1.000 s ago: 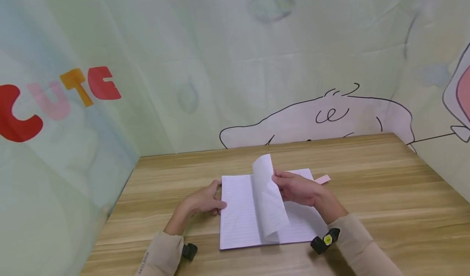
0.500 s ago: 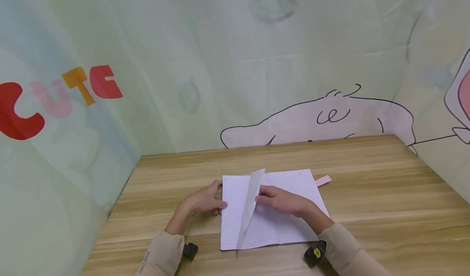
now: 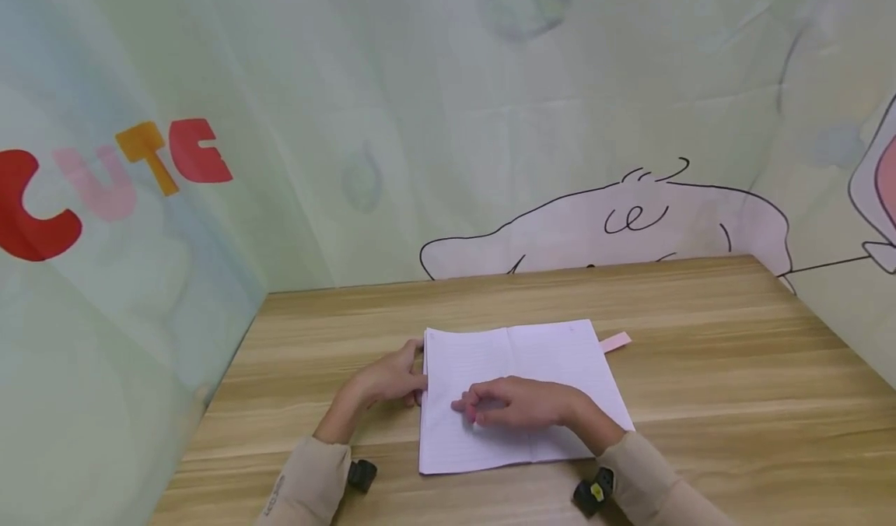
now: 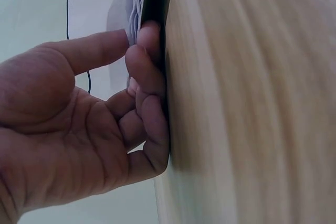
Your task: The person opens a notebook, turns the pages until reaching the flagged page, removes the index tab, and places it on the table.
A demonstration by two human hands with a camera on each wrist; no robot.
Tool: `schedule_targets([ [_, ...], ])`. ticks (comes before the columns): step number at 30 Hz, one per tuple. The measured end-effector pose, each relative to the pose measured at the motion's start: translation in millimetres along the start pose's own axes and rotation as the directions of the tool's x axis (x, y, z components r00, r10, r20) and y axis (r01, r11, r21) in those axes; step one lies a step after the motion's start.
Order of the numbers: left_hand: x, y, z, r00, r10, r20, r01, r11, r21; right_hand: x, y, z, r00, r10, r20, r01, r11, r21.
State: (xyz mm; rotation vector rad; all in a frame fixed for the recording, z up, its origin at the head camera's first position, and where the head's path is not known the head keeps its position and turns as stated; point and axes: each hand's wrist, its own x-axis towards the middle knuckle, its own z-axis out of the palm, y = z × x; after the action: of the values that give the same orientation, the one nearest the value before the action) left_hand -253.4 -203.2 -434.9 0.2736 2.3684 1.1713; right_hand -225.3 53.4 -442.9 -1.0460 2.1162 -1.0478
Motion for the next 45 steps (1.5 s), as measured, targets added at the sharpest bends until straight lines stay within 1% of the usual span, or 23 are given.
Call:
schedule_targets([
  [5, -0.5, 2.2, -0.4, 1.000, -0.002, 0.010, 0.003, 0.999, -0.039, -2.5, -3.8, -0.4, 0.993, -0.065, 0.097, 0.062, 0.998, 0.032],
  [11, -0.5, 1.9, -0.7, 1.000, -0.002, 0.014, 0.004, 0.996, -0.091, -3.0, -8.0, -1.3, 0.978, -0.078, 0.192, 0.082, 0.997, -0.012],
  [15, 0.0, 1.7, -0.5, 1.000, -0.013, 0.007, 0.014, 0.995, -0.101, -3.6, -8.5, -2.7, 0.963, -0.098, 0.252, 0.096, 0.995, 0.020],
  [17, -0.8, 1.8, -0.6, 1.000, -0.006, 0.003, 0.007, 0.996, -0.090, -4.9, -8.9, -4.3, 0.953, -0.113, 0.280, 0.106, 0.994, 0.039],
  [20, -1.9, 1.8, -1.0, 1.000, -0.007, -0.001, 0.007, 0.998, -0.058, -7.5, -10.2, -7.9, 0.940, -0.119, 0.321, 0.098, 0.992, 0.080],
  [22, -2.1, 1.3, -1.3, 1.000, -0.006, -0.002, 0.006, 0.999, -0.034, -9.9, -10.8, -11.0, 0.935, -0.115, 0.334, 0.088, 0.992, 0.094],
  [24, -2.2, 0.9, -1.6, 1.000, -0.015, -0.003, 0.015, 1.000, -0.017, -12.4, -11.0, -14.4, 0.936, -0.100, 0.339, 0.068, 0.992, 0.107],
  [31, -2.4, 2.4, -1.7, 1.000, -0.011, 0.005, 0.011, 1.000, 0.000, -23.9, -8.7, -29.9, 0.951, -0.072, 0.301, 0.047, 0.995, 0.090],
  [34, -2.3, 2.4, -2.1, 1.000, -0.007, 0.009, 0.007, 1.000, 0.000, -28.9, -4.6, -37.8, 0.964, -0.048, 0.262, 0.030, 0.997, 0.072],
  [37, -2.6, 2.5, -2.5, 1.000, -0.005, 0.011, 0.005, 1.000, 0.001, -35.2, 1.3, -45.7, 0.980, -0.016, 0.198, 0.013, 1.000, 0.018],
  [40, -2.7, 2.1, -2.6, 1.000, -0.005, 0.010, 0.005, 1.000, -0.001, -43.8, 7.4, -55.1, 0.993, 0.026, 0.112, -0.019, 0.998, -0.055],
  [42, -2.5, 1.5, -2.4, 1.000, -0.005, 0.011, 0.005, 1.000, -0.003, -50.4, 12.2, -62.0, 0.996, 0.064, 0.059, -0.060, 0.995, -0.083],
  [45, -2.7, 1.3, -2.3, 1.000, -0.008, 0.010, 0.008, 1.000, -0.003, -61.1, 19.4, -72.6, 0.992, 0.122, -0.012, -0.123, 0.987, -0.103],
])
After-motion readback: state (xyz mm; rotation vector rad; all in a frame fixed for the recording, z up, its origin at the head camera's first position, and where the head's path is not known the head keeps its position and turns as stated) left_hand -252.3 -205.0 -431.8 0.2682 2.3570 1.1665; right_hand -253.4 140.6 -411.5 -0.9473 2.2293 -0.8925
